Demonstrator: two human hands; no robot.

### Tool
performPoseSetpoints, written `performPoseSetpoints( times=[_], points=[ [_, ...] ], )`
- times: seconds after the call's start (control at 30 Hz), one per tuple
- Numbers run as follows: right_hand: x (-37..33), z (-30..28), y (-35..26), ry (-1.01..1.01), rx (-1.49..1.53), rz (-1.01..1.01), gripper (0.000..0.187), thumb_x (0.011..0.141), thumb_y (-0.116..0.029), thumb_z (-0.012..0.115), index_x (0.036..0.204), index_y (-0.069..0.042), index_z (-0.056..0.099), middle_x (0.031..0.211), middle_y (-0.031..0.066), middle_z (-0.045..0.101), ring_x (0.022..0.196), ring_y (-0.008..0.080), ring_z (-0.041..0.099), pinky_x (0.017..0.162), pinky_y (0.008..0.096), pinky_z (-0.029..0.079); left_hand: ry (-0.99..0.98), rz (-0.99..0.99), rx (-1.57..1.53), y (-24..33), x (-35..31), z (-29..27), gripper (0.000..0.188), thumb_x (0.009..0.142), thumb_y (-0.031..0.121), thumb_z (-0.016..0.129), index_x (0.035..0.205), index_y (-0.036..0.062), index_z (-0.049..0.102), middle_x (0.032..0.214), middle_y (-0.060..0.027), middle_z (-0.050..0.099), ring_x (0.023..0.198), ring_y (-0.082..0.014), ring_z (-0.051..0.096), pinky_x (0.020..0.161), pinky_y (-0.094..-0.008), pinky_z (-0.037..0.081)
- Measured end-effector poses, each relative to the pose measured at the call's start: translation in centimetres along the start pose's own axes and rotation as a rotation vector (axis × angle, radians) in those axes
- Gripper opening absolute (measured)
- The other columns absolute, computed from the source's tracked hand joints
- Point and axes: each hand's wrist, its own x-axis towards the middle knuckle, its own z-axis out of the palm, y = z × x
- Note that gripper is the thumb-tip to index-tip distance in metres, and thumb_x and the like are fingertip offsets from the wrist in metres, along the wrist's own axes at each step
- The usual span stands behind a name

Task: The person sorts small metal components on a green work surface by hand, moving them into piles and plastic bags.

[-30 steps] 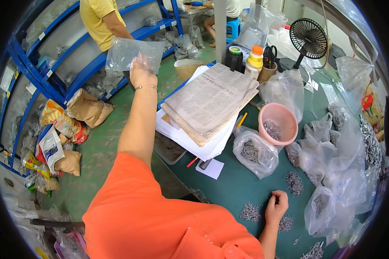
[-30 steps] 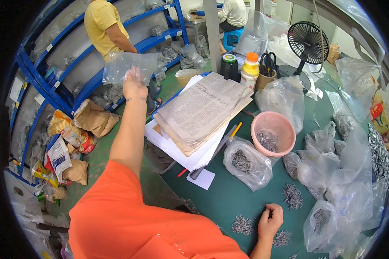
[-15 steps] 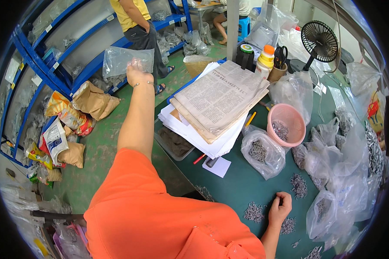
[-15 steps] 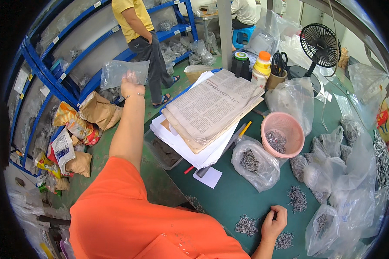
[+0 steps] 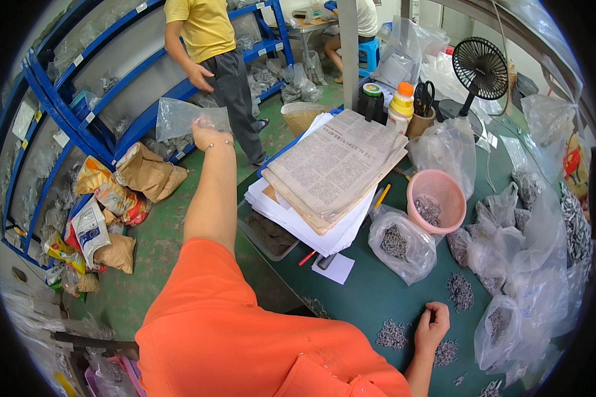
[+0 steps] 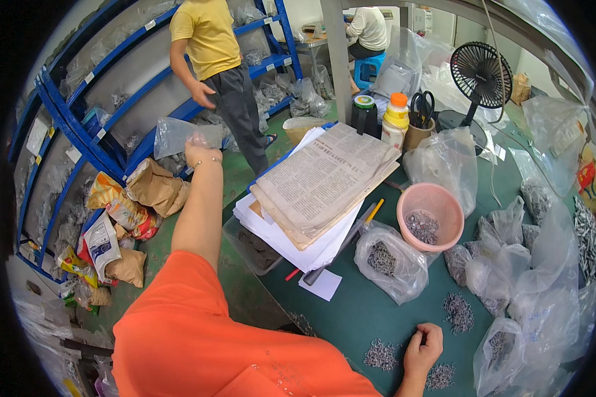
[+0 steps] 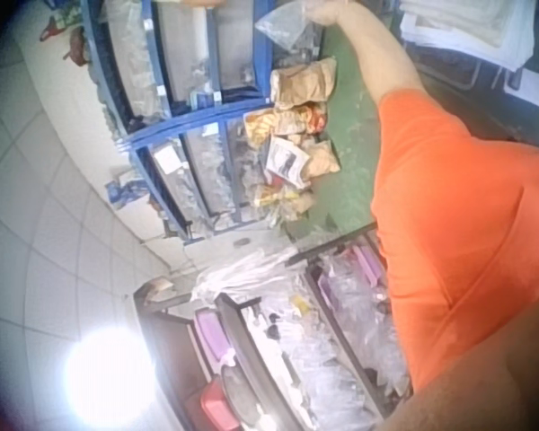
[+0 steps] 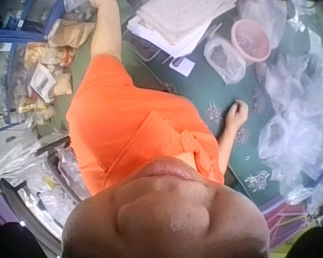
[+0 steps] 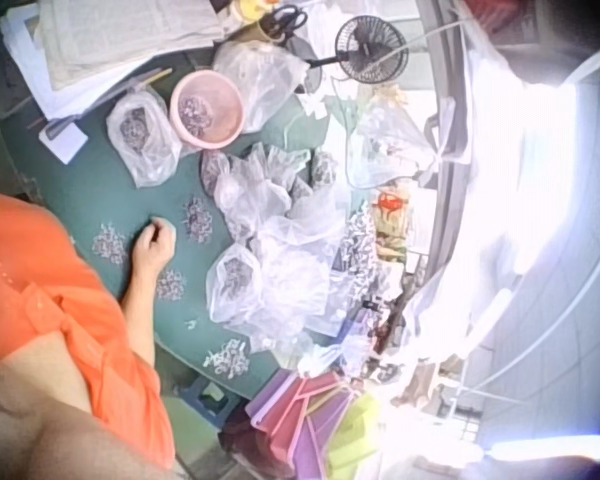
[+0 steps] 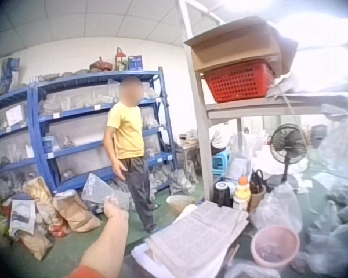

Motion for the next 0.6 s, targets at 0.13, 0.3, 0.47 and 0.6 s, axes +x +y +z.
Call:
performPoseSetpoints(
  times=[0.13, 0.3, 0.47, 0.6],
  points=[
    [0.1, 0.1, -0.1, -0.004, 0.000, 0.005, 0.010, 0.082, 0.009, 0.054, 0.088, 0.002, 0.060, 0.087, 0.0119, 0.061, 0.079, 0.0229, 0.060, 0.072, 0.0311, 0.048, -0.001, 0.032, -0.021, 0.3, -0.1, 0.2, 0.056, 0.096, 0.042, 0.048, 0.135, 0.0038, 0.056, 0.147, -0.0056, 0.051, 0.137, -0.0243, 0.043, 0.117, -0.0456, 0.019],
    [0.1, 0.1, 0.0, 0.006, 0.002, -0.006, 0.010, 0.082, 0.009, 0.055, 0.087, 0.002, 0.061, 0.087, 0.0126, 0.061, 0.078, 0.0242, 0.060, 0.071, 0.0322, 0.049, 0.030, 0.054, -0.072, 0.2, -0.8, 0.5, 0.053, 0.096, 0.039, 0.049, 0.133, 0.0023, 0.057, 0.141, -0.0059, 0.054, 0.130, -0.0243, 0.050, 0.112, -0.0420, 0.031],
    [0.2, -0.1, -0.4, 0.014, -0.007, 0.002, 0.011, 0.080, 0.009, 0.055, 0.086, 0.002, 0.061, 0.087, 0.0143, 0.063, 0.078, 0.0275, 0.061, 0.069, 0.0342, 0.049, -0.045, 0.066, -0.037, -0.5, 0.4, 0.0, 0.051, 0.098, 0.038, 0.049, 0.136, 0.0049, 0.053, 0.141, -0.0063, 0.054, 0.130, -0.0230, 0.050, 0.112, -0.0404, 0.032],
    [0.1, 0.1, 0.0, 0.018, -0.007, -0.005, 0.011, 0.079, 0.009, 0.055, 0.086, 0.002, 0.061, 0.087, 0.0145, 0.063, 0.079, 0.0286, 0.062, 0.071, 0.0350, 0.050, -0.008, 0.071, 0.054, -0.2, -0.8, 0.8, 0.048, 0.099, 0.036, 0.047, 0.139, 0.0095, 0.050, 0.142, -0.0047, 0.052, 0.125, -0.0201, 0.052, 0.105, -0.0368, 0.038]
  ],
)
